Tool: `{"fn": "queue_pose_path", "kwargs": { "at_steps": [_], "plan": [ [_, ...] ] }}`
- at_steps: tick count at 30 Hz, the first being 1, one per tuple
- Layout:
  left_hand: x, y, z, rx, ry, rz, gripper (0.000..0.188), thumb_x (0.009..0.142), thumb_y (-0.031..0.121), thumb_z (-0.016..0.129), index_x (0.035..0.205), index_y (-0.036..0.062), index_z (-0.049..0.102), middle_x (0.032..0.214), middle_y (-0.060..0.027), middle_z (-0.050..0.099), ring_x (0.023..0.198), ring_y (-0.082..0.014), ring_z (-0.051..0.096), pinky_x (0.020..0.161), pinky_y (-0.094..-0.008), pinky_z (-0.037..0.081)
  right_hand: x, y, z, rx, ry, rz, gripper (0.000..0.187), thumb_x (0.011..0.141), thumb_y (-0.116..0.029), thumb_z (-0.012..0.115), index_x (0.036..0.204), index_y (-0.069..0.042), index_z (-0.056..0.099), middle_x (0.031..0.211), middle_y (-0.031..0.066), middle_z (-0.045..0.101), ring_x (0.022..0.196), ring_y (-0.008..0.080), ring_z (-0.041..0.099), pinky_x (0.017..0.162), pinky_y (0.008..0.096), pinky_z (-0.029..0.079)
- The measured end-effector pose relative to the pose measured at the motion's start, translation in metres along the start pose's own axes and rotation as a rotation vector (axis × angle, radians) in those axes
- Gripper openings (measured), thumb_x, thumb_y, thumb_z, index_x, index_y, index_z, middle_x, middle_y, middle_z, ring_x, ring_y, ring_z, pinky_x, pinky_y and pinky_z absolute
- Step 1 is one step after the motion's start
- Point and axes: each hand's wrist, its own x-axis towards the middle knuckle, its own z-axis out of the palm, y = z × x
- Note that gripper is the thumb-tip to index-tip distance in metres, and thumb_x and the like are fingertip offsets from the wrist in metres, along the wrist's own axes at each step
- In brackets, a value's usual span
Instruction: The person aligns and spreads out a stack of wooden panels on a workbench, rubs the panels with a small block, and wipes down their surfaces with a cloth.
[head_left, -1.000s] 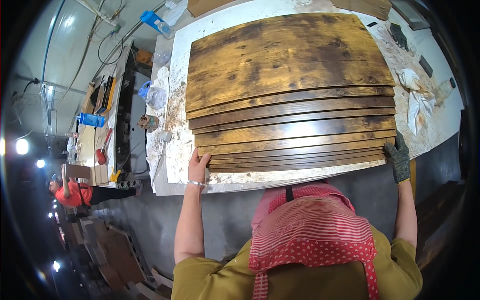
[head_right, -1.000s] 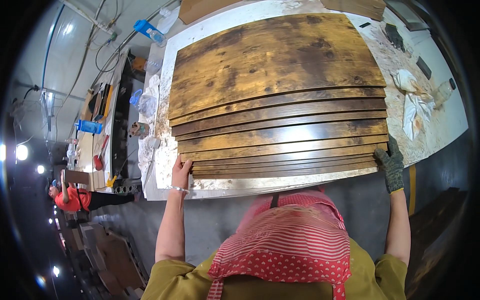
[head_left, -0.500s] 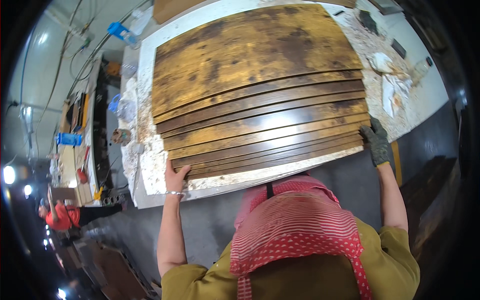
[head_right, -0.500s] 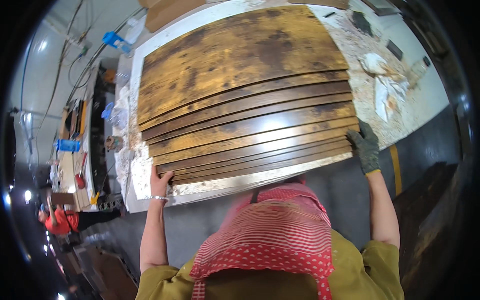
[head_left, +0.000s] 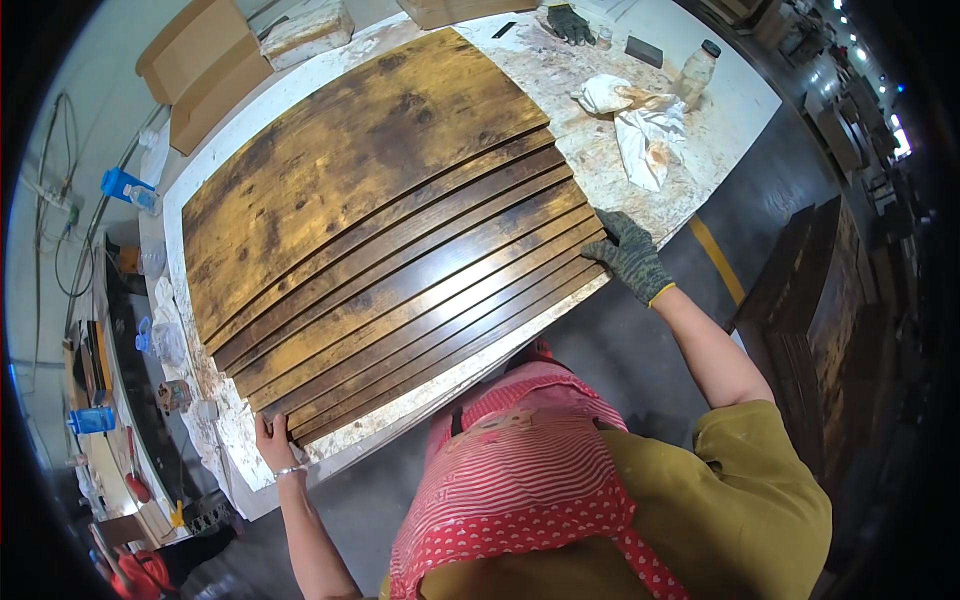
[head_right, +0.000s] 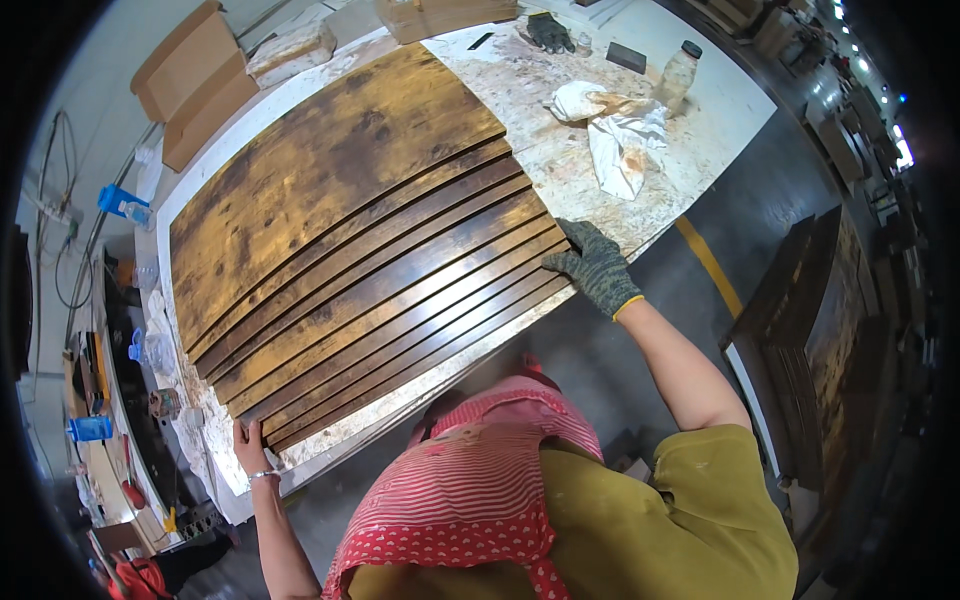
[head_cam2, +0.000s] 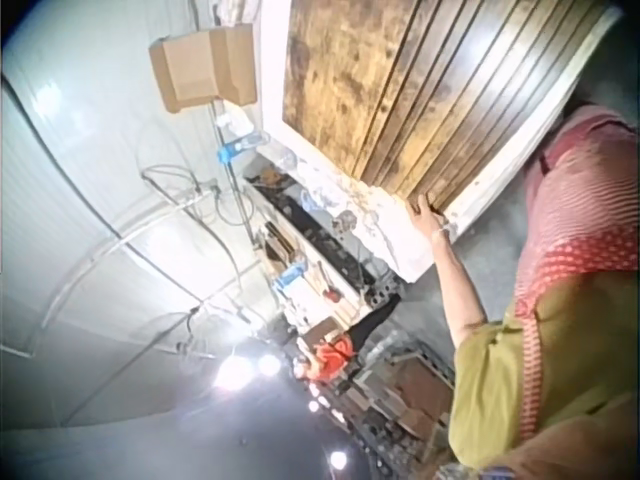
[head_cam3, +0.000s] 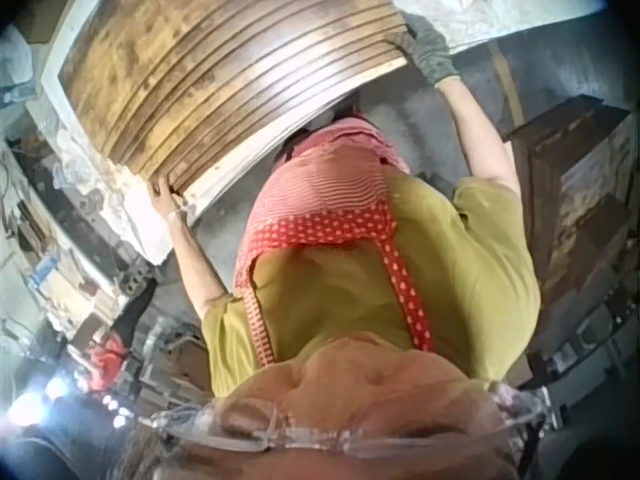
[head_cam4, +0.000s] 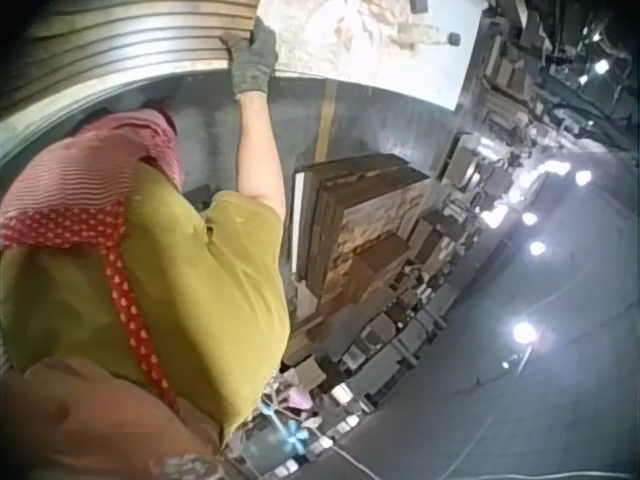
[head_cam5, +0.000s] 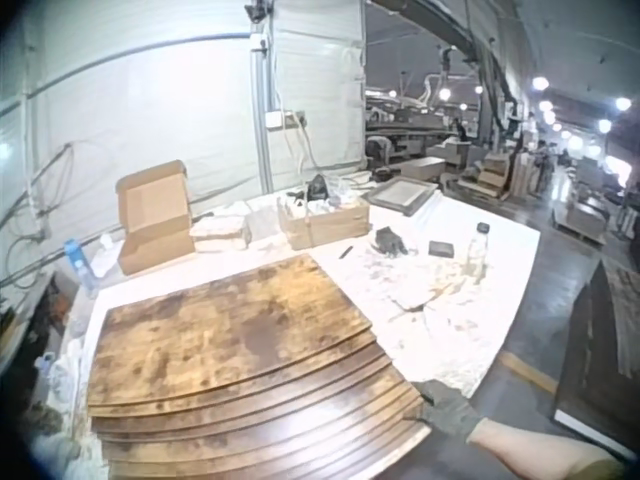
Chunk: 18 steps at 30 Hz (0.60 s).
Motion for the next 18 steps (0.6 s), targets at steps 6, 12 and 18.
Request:
{"fn": "queue_pose_path", "kwargs": {
  "at_steps": [6, 12, 18],
  "plan": [
    [-0.014, 0.012, -0.005, 0.106, -0.055, 0.016, 0.073, 0.077, 0.009, 0.067, 0.136, -0.0057, 0.026, 0.126, -0.0158, 0.045, 0.112, -0.0213, 0.046, 0.095, -0.0298, 0.037, 0.000, 0.000, 0.003, -0.073, -0.125, -0.116, 0.083, 0.066, -0.041, 0.074, 0.130, -0.001, 0.041, 0.125, 0.0229, 0.047, 0.121, 0.0344, 0.042, 0.102, 0.0375, 0.033],
    [-0.029, 0.035, 0.019, 0.029, 0.023, 0.012, 0.060, 0.077, 0.000, 0.063, 0.130, -0.0024, 0.035, 0.113, -0.0136, 0.056, 0.100, -0.0192, 0.055, 0.086, -0.0298, 0.044, -0.013, 0.017, 0.017, -0.109, 0.088, -0.060, 0.083, 0.064, -0.033, 0.077, 0.130, 0.001, 0.039, 0.126, 0.0226, 0.046, 0.118, 0.0333, 0.045, 0.096, 0.0373, 0.038],
    [0.011, 0.028, -0.020, -0.062, -0.051, -0.007, 0.067, 0.081, 0.013, 0.065, 0.137, 0.0000, 0.030, 0.139, -0.0146, 0.038, 0.124, -0.0224, 0.040, 0.102, -0.0320, 0.033, 0.027, 0.047, -0.015, 0.267, -0.097, 0.097, 0.065, 0.078, -0.022, 0.068, 0.133, -0.002, 0.038, 0.126, 0.0153, 0.049, 0.108, 0.0249, 0.052, 0.092, 0.0344, 0.041]
  ]
}}
